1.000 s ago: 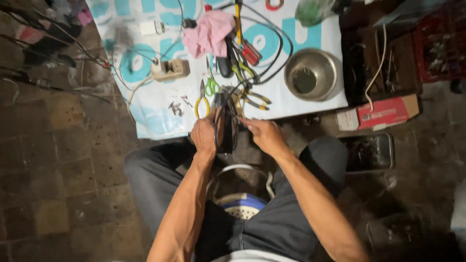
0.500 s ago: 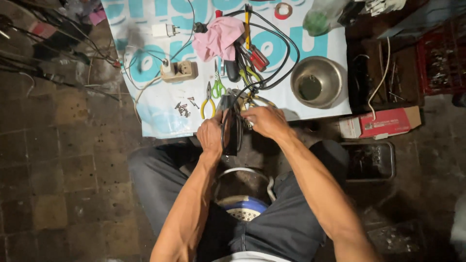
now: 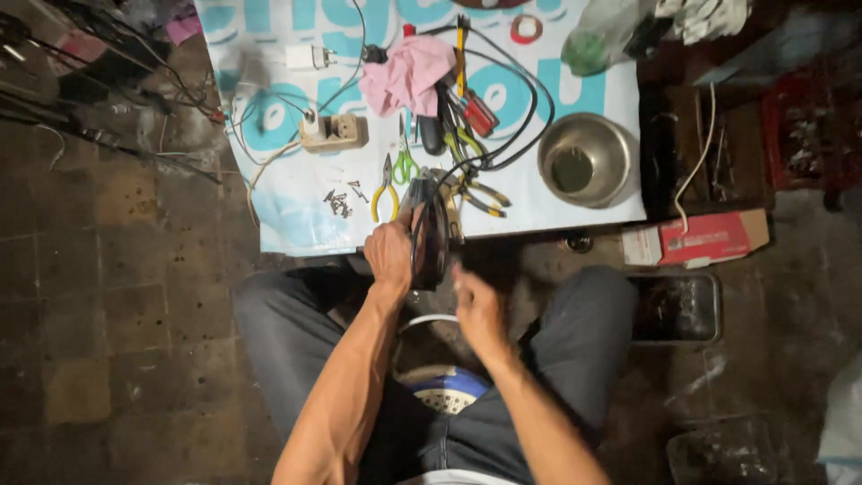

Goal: Cleaning the metal base of an electric iron using a toothbrush and cleaning solution to remove residue.

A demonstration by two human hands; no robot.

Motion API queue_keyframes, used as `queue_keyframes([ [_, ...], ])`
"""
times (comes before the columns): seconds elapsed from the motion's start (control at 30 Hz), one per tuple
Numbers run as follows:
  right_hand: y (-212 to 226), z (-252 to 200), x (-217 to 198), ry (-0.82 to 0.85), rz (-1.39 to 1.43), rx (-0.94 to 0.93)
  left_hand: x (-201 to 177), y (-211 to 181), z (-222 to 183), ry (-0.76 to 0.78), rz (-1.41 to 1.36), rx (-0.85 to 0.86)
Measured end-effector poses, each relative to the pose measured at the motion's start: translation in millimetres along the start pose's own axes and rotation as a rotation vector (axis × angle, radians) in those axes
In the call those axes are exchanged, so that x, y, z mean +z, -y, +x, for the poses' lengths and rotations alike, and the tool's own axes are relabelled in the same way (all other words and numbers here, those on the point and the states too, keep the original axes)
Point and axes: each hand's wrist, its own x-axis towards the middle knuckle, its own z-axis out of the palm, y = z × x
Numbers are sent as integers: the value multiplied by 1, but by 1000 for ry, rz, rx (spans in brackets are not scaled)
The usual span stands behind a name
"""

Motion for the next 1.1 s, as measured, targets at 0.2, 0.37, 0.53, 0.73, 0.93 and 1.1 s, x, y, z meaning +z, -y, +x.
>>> queue_keyframes([
  [0.2, 3, -10, 11, -85, 46, 72, 4, 0, -9, -9, 37, 10],
  [0.37, -7, -24, 22, -93, 18, 141, 0, -1, -6, 9, 43, 8],
  [0.53, 9, -1, 8, -79, 14, 75, 7, 5, -2, -3, 40, 8],
  [0.73, 3, 33, -4, 15, -180, 55, -1, -4, -9, -3, 8, -1],
  [0.93, 29, 62, -66, 221, -420, 84, 3, 0, -6, 27, -36, -25],
  [1.1, -12, 39, 3, 35, -243, 34, 8, 6, -3, 53, 10, -28],
])
